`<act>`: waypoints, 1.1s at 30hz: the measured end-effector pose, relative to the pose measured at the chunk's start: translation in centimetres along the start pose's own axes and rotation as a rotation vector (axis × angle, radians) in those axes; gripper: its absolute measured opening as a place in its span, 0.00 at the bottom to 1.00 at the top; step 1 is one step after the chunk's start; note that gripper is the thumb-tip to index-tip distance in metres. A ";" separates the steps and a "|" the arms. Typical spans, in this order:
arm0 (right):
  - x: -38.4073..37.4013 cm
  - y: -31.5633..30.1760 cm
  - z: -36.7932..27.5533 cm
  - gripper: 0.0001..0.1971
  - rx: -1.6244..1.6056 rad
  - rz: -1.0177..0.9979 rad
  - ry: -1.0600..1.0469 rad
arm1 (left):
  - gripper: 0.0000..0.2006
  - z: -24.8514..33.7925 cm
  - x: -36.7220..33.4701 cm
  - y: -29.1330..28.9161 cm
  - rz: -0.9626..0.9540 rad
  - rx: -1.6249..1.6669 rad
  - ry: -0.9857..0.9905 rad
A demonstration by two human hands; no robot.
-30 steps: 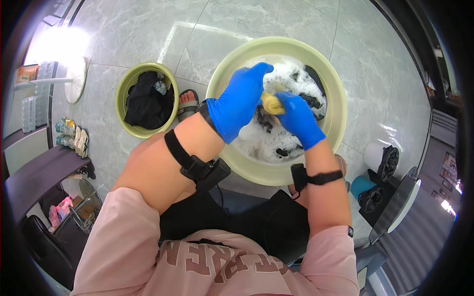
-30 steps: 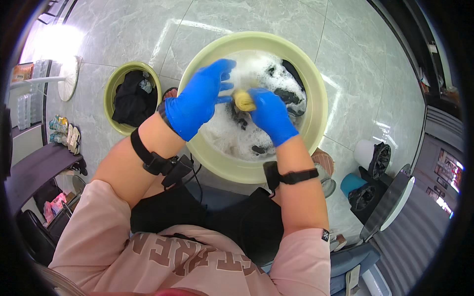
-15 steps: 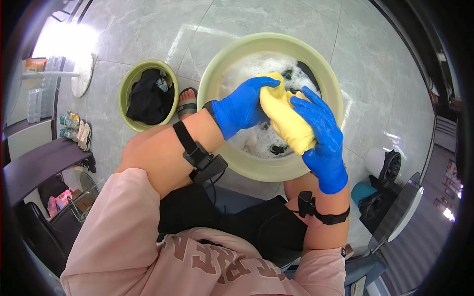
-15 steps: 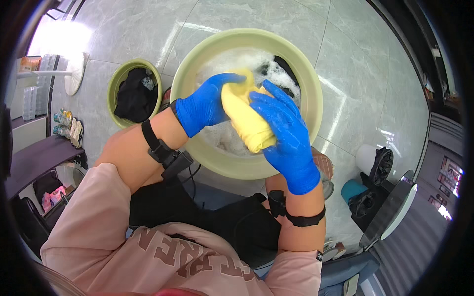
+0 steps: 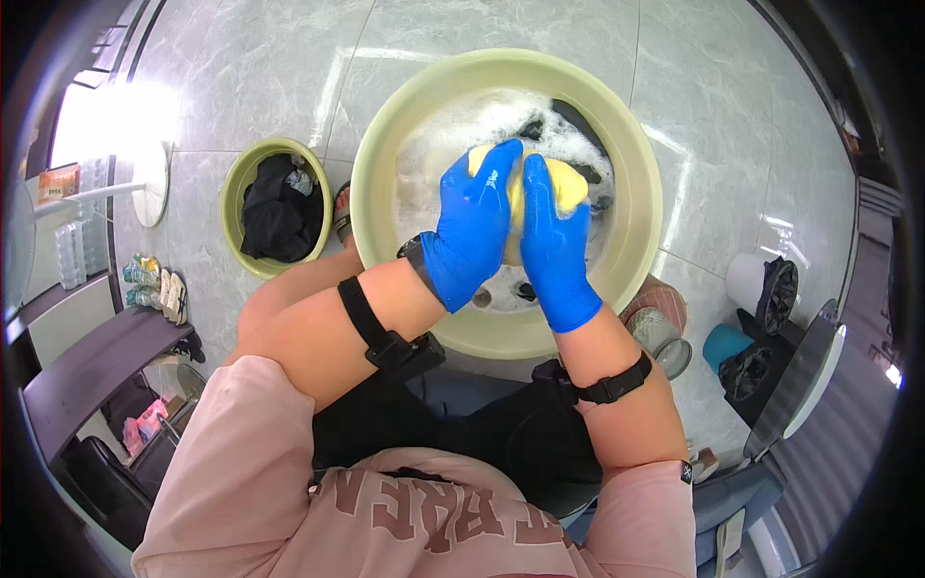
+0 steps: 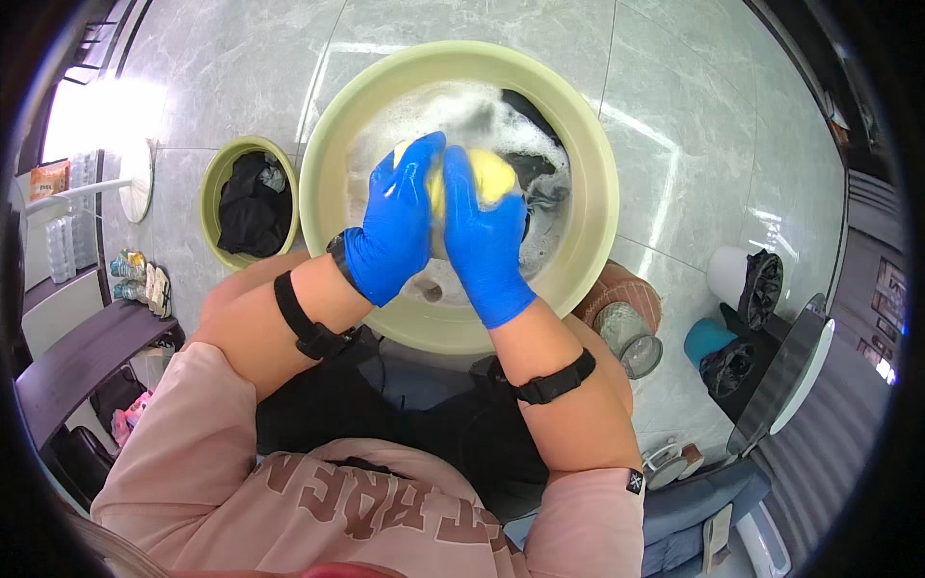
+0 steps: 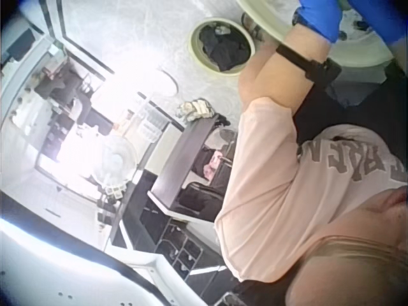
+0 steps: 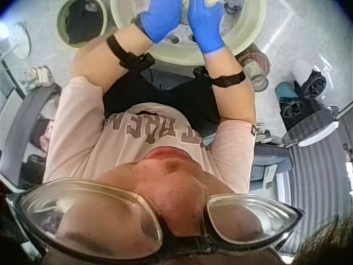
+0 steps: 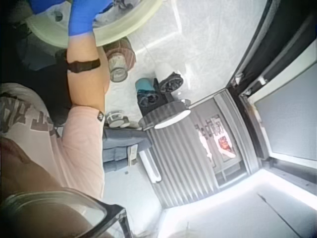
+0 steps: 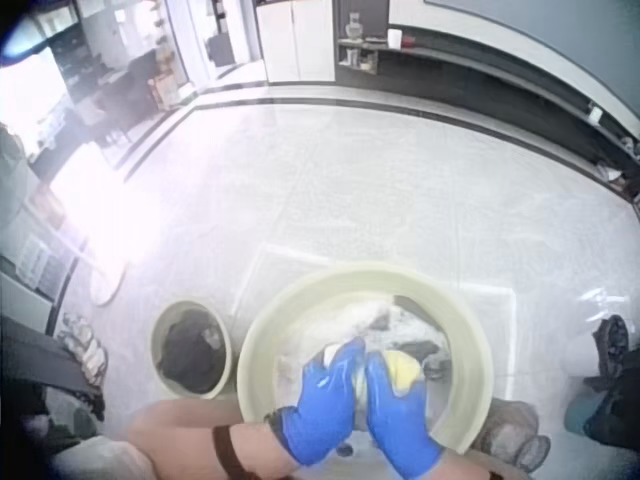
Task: Hand washing a yellow garment in a basin of soapy water using detergent.
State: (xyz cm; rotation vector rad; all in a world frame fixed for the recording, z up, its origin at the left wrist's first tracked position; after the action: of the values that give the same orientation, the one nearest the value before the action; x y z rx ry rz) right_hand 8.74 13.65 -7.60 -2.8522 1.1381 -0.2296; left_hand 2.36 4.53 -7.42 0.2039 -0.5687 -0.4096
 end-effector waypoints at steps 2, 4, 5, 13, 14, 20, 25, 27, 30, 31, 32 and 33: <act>-0.7 0.2 1.6 0.15 0.002 0.033 0.006 | 0.16 -1.6 -1.1 -1.2 -0.135 -0.072 0.069; -1.7 0.2 3.0 0.16 -0.073 -0.052 0.061 | 0.15 -1.8 -1.7 -1.7 -0.200 -0.383 0.165; -1.8 0.4 4.5 0.17 -0.303 -0.061 0.310 | 0.15 -1.9 -1.9 -2.2 -0.198 -0.382 0.163; -2.7 -0.6 1.5 0.30 -0.221 -0.285 0.733 | 0.15 -1.2 -1.7 -3.3 -0.053 -0.136 0.063; -2.3 -1.1 -0.4 0.30 -0.206 -0.286 0.587 | 0.16 -1.7 -1.5 -3.3 0.076 0.140 -0.266; -1.3 -3.3 -2.3 0.31 0.267 -0.530 -0.090 | 0.20 -3.6 -4.1 -6.4 -0.016 0.269 -0.479; 0.3 -3.8 -4.5 0.26 0.789 -0.385 -0.337 | 0.24 0.2 -2.0 -6.2 0.033 0.050 -0.489; 0.9 -3.1 -4.5 0.22 0.998 -0.303 -0.440 | 0.25 1.0 -1.7 -6.6 0.047 -0.067 -0.470; 1.1 0.4 -3.6 0.22 1.330 -0.385 -0.740 | 0.24 2.0 -2.0 -6.5 0.046 -0.030 -0.418; 1.0 0.9 -2.2 0.22 1.317 -0.473 -0.713 | 0.24 2.7 -2.0 -6.2 0.034 -0.022 -0.396; 1.1 1.6 -0.4 0.18 1.305 -0.467 -0.716 | 0.24 2.8 -2.1 -6.2 0.029 -0.025 -0.401; 1.0 1.9 2.8 0.17 1.281 -0.530 -0.666 | 0.23 3.1 -2.2 -6.1 0.009 -0.011 -0.403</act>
State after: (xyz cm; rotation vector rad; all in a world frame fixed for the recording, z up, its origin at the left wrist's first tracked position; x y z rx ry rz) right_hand 8.59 11.59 -10.47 -1.7213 -0.0201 0.0082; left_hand -3.02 -0.24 -7.74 0.1073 -0.9630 -0.4481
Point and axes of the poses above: each hand's wrist, its own x-axis away from the middle knuckle, its own y-axis out of the palm, z = x × y, the point moved 4 cm from there along -x, towards the middle knuckle, and after that the axes turned 2 degrees about -y, right-handed, at the moved point
